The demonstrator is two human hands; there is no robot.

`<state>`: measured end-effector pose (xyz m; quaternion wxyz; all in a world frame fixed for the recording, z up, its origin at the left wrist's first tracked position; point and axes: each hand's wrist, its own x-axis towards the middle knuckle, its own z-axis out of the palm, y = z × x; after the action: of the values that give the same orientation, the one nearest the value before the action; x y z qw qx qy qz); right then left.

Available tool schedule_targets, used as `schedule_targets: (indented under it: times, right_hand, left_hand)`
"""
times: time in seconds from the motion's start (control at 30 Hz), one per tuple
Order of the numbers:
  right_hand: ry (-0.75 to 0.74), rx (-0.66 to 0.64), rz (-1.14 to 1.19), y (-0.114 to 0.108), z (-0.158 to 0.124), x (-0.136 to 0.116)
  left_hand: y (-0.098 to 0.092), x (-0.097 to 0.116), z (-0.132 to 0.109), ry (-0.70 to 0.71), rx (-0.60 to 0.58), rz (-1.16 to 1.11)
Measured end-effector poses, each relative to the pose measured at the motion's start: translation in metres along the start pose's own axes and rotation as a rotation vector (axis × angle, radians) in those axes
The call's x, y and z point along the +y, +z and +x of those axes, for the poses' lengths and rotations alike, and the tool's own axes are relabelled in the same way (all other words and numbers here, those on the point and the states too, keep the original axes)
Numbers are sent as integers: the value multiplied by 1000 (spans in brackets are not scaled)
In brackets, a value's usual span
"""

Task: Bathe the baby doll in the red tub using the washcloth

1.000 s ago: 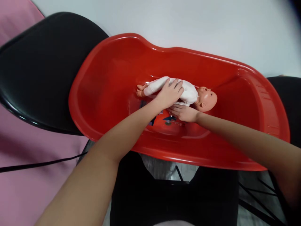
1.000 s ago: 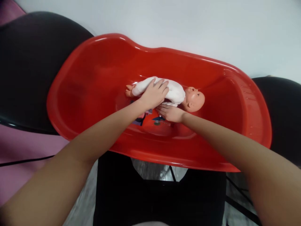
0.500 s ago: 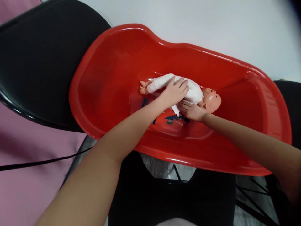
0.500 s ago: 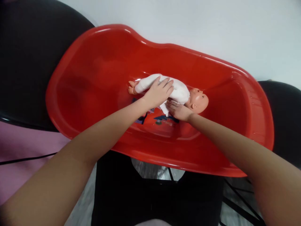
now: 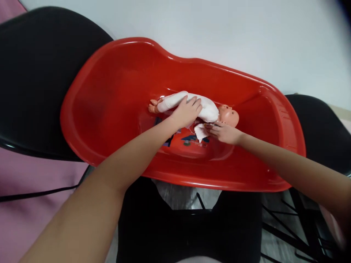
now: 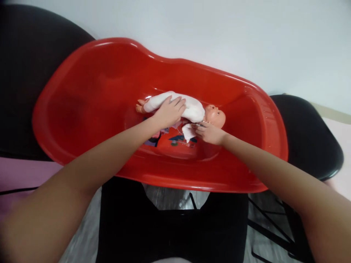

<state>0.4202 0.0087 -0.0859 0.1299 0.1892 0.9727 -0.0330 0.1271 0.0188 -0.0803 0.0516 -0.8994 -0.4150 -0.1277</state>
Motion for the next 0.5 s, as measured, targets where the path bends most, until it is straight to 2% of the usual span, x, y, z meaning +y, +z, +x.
schedule_targets:
  times: [0.1, 0.17, 0.33, 0.4, 0.5]
  right_hand:
    - [40, 16, -34, 0, -37, 1]
    - [112, 25, -52, -5, -59, -9]
    - [386, 96, 43, -35, -89, -60]
    - [511, 196, 206, -46, -89, -81]
    - [703, 347, 670, -55, -74, -99]
  left_hand:
    - [-7, 2, -1, 23, -33, 6]
    - [-12, 2, -2, 41, -68, 28]
    - [-16, 2, -4, 78, -131, 53]
    - [-15, 3, -7, 86, -141, 74]
    - [-14, 7, -14, 91, -191, 114]
